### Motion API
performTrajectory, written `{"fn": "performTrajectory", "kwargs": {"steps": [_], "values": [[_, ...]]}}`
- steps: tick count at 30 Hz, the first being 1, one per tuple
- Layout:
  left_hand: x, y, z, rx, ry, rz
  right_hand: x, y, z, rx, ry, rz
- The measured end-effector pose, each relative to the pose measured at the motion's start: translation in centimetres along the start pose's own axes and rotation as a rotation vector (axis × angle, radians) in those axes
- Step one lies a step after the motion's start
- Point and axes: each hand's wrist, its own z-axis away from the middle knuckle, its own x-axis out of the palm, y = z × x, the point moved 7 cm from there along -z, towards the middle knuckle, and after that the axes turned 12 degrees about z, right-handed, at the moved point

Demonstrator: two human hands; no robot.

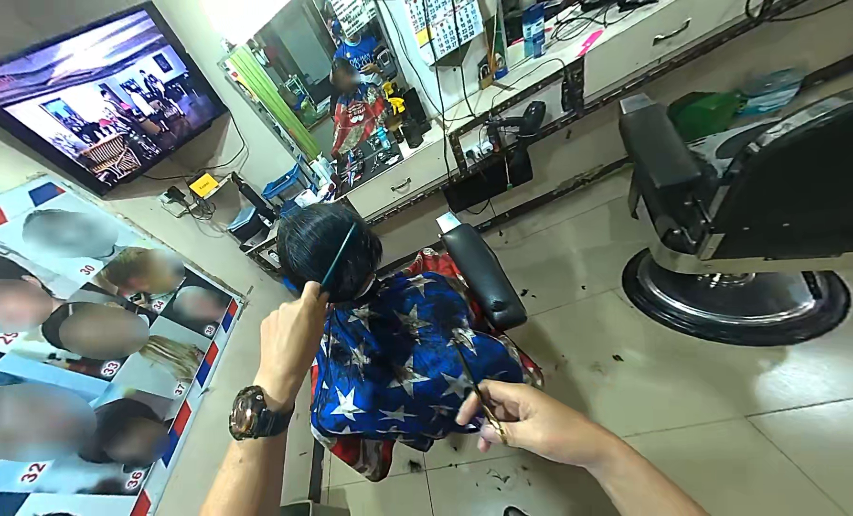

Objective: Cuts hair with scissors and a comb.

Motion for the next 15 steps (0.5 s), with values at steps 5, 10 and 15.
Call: {"fn": "performTrajectory", "kwargs": {"steps": [5, 10, 15], "values": [[2.7, 1.2, 2.1, 0.052, 0.018, -0.142, -1.6, 2.4, 6.2, 0.07, 0.193, -0.036], [4.4, 0.4, 2.7, 0.064, -0.046, -0.196, -1.2, 3.8, 10.3, 0.141, 0.308, -0.041], [6.1, -1.2, 3.3, 0.142, -0.227, -0.225, 0.3, 4.8, 12.1, 0.18, 0.397, 0.021]]}}
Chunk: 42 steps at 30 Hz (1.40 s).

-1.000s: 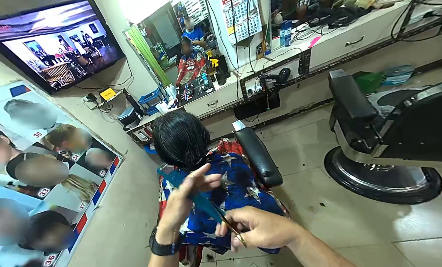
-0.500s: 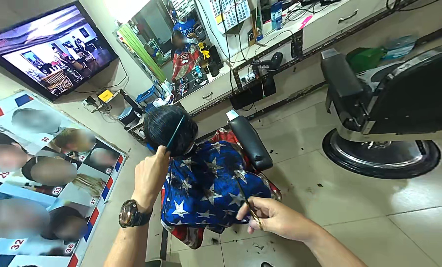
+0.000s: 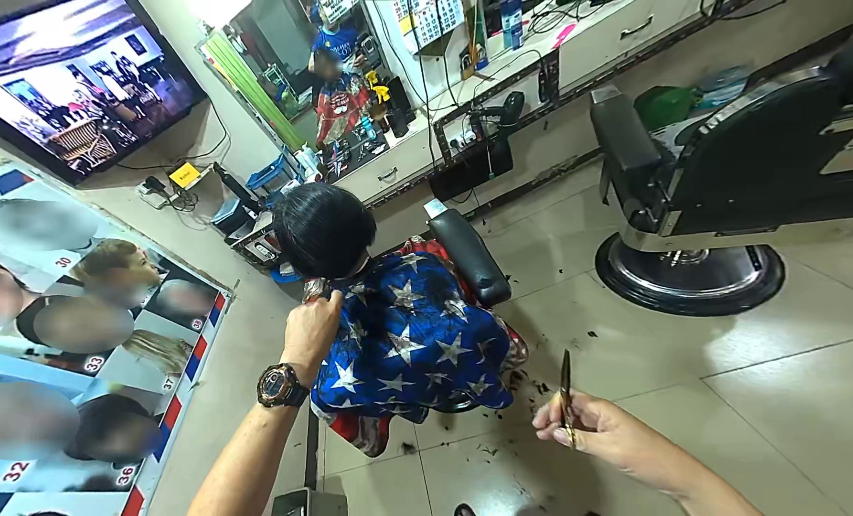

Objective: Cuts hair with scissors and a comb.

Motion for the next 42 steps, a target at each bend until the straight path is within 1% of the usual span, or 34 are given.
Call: {"fn": "performTrajectory", "kwargs": {"steps": [1, 2, 3, 5, 7, 8, 11, 15, 17, 19, 21, 23, 24, 26, 28, 30, 33, 35, 37, 38, 40, 42], "values": [[-0.3, -0.5, 0.2, 0.096, 0.066, 0.059, 0.5, 0.1, 0.1, 0.002, 0.011, 0.003], [-1.2, -1.4, 0.4, 0.183, 0.176, 0.154, 1.0, 0.2, 0.1, 0.001, 0.023, 0.003], [-2.3, -2.7, 0.4, 0.211, 0.273, 0.246, 1.7, 0.2, 0.1, 0.004, 0.033, 0.007], [-4.0, -6.1, -0.1, 0.157, 0.386, 0.341, 3.7, 0.2, -0.2, 0.015, 0.062, 0.025], [-3.9, -8.8, -1.1, 0.195, 0.471, 0.325, 6.1, 0.1, -0.8, 0.015, 0.084, 0.034], [-3.2, -9.5, -1.5, 0.253, 0.484, 0.317, 7.4, 0.0, -1.1, 0.01, 0.09, 0.04], [-0.1, -9.7, -1.8, 0.429, 0.461, 0.306, 11.4, 0.6, -1.9, 0.002, 0.107, 0.04], [3.9, -9.5, -2.3, 0.538, 0.436, 0.26, 15.6, 1.9, -2.0, 0.029, 0.142, 0.033], [4.4, -9.4, -2.0, 0.635, 0.422, 0.27, 16.9, 2.3, -1.8, 0.029, 0.177, 0.022], [3.1, -10.3, -1.6, 0.716, 0.434, 0.355, 17.6, 2.6, -1.5, 0.019, 0.212, 0.008], [0.8, -13.0, -2.3, 0.62, 0.43, 0.546, 18.0, 2.6, -1.2, 0.015, 0.249, -0.006], [-0.6, -15.9, -3.8, 0.525, 0.48, 0.733, 18.4, 2.4, -1.1, 0.012, 0.279, -0.006], [-0.7, -16.9, -4.5, 0.524, 0.494, 0.798, 18.6, 2.2, -1.1, 0.011, 0.285, 0.0], [0.2, -17.7, -5.4, 0.577, 0.471, 0.88, 19.1, 1.7, -1.2, 0.009, 0.286, 0.011], [1.7, -17.3, -5.7, 0.634, 0.447, 0.888, 19.7, 1.4, -1.2, 0.026, 0.264, 0.002], [3.7, -16.7, -6.1, 0.662, 0.449, 0.836, 20.2, 1.6, -1.1, 0.09, 0.242, -0.027], [6.8, -16.1, -6.6, 0.623, 0.438, 0.682, 20.3, 1.9, -1.2, 0.193, 0.243, -0.06], [7.8, -15.6, -6.5, 0.63, 0.42, 0.548, 20.0, 2.0, -1.3, 0.235, 0.282, -0.043], [7.1, -15.4, -5.9, 0.665, 0.429, 0.478, 19.4, 1.8, -1.2, 0.281, 0.33, -0.003], [6.0, -15.6, -5.6, 0.663, 0.441, 0.499, 19.0, 1.8, -1.2, 0.299, 0.354, 0.007], [3.7, -16.9, -5.5, 0.594, 0.488, 0.623, 18.4, 1.9, -1.2, 0.323, 0.385, 0.008], [2.2, -18.0, -6.4, 0.531, 0.567, 0.7, 18.1, 1.7, -1.4, 0.306, 0.386, 0.01]]}}
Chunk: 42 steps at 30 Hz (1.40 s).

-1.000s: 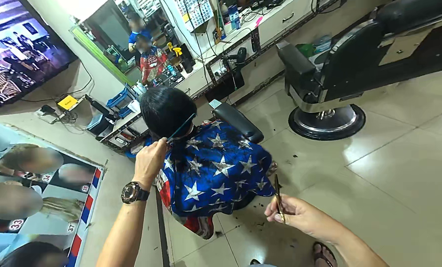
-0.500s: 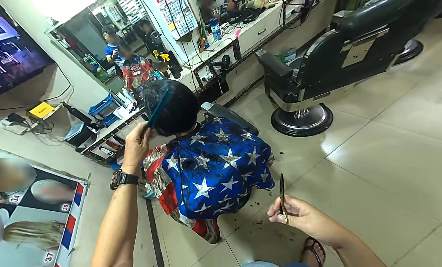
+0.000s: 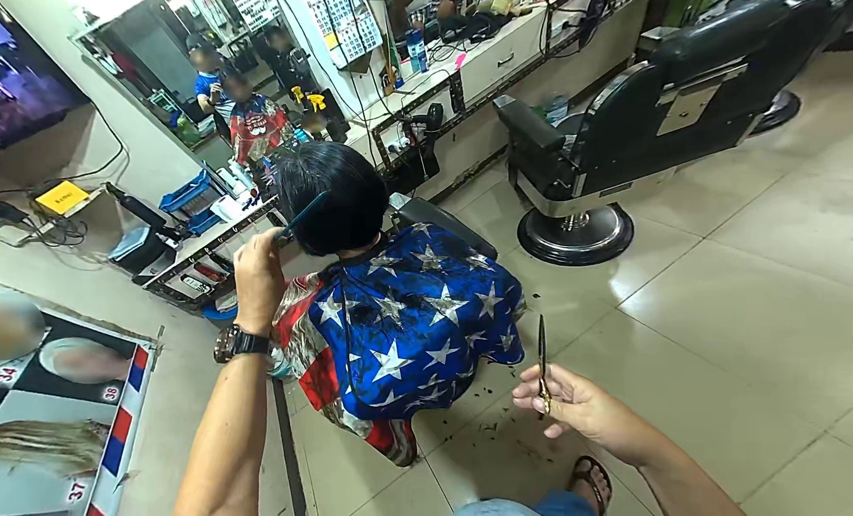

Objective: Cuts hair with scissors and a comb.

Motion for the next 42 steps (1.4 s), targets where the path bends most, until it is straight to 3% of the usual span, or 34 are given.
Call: {"fn": "performTrajectory", "kwargs": {"steps": [2, 7, 11, 14, 17, 20, 25, 32, 36, 38, 40, 42], "values": [[0.4, -1.1, -0.9, -0.005, 0.017, 0.021, 0.0, -0.3, -0.4, -0.038, -0.02, -0.007], [3.7, -1.3, 1.4, -0.025, -0.198, -0.174, -1.3, -0.1, -1.4, -0.023, -0.091, -0.06], [3.2, 2.9, 1.2, 0.074, -0.342, -0.279, -4.1, -0.9, -2.9, -0.023, -0.167, -0.028], [-0.2, 8.5, -1.9, 0.042, -0.199, -0.22, -6.0, -2.5, -4.5, -0.012, -0.234, 0.024], [-2.0, 10.7, -5.5, -0.096, -0.029, -0.256, -7.3, -4.3, -6.2, -0.056, -0.287, 0.1], [-0.9, 10.9, -5.9, -0.171, -0.061, -0.312, -8.4, -5.1, -7.7, -0.083, -0.332, 0.14], [2.7, 12.1, -2.7, -0.027, -0.107, -0.404, -10.1, -5.6, -9.1, -0.078, -0.395, 0.155], [5.4, 10.0, 0.6, 0.053, -0.204, -0.506, -9.1, -7.0, -10.5, -0.094, -0.416, 0.213], [4.1, 9.6, 0.9, 0.202, -0.175, -0.314, -7.5, -8.1, -10.5, -0.174, -0.387, 0.131], [0.9, 8.2, -0.1, 0.144, -0.041, -0.118, -6.4, -8.5, -10.8, -0.22, -0.364, 0.087], [-1.9, 5.1, -1.7, -0.023, 0.048, 0.042, -5.1, -8.8, -10.8, -0.245, -0.292, 0.061], [-3.7, 2.3, -3.1, -0.076, 0.075, 0.157, -3.1, -8.9, -10.7, -0.262, -0.202, 0.038]]}}
